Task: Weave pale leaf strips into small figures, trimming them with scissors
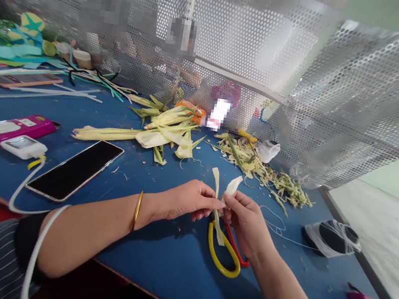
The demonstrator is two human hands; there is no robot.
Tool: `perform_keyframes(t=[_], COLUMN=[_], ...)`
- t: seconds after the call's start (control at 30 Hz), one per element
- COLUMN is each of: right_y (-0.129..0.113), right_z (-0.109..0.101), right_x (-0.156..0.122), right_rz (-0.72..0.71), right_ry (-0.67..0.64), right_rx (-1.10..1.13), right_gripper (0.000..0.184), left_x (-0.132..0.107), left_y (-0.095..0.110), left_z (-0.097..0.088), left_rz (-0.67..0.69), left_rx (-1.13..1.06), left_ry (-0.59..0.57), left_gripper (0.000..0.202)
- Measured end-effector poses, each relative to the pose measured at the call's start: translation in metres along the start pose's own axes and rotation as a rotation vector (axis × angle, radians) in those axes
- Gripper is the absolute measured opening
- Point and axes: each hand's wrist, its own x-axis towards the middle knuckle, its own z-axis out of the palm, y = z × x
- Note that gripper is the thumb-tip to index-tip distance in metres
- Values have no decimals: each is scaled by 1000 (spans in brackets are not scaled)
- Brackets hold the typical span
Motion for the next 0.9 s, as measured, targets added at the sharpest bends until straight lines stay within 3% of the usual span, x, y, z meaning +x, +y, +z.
perform_keyframes(t=[0.3,0.43,0.57,0.6,0.67,0.77,0.9], right_y=[8,10,2,-1,-5,-5,-1], right_z=[5,-2,-18,-21,-22,-15,-1], right_x=[-1,4,9,9,8,4,-2], right_rz=[-101,-160,-529,-631,-752,-678,-274], right_ry=[146,166,445,472,371,83,-23], right_rx=[-15,-168,-539,-659,-851,-875,-535], right_gripper=[36,34,31,32,20,21,21], left_x=[-1,-1,-1,-1,-2,-3,-5], left_y=[3,1,0,0,1,1,1], left_z=[1,1,2,3,4,6,12], left_rz=[-4,-20,-49,-49,-36,-4,-5], left_rx=[48,48,96,113,149,224,302], left_ry=[7,30,53,55,42,15,8], left_gripper=[29,31,38,38,35,31,27])
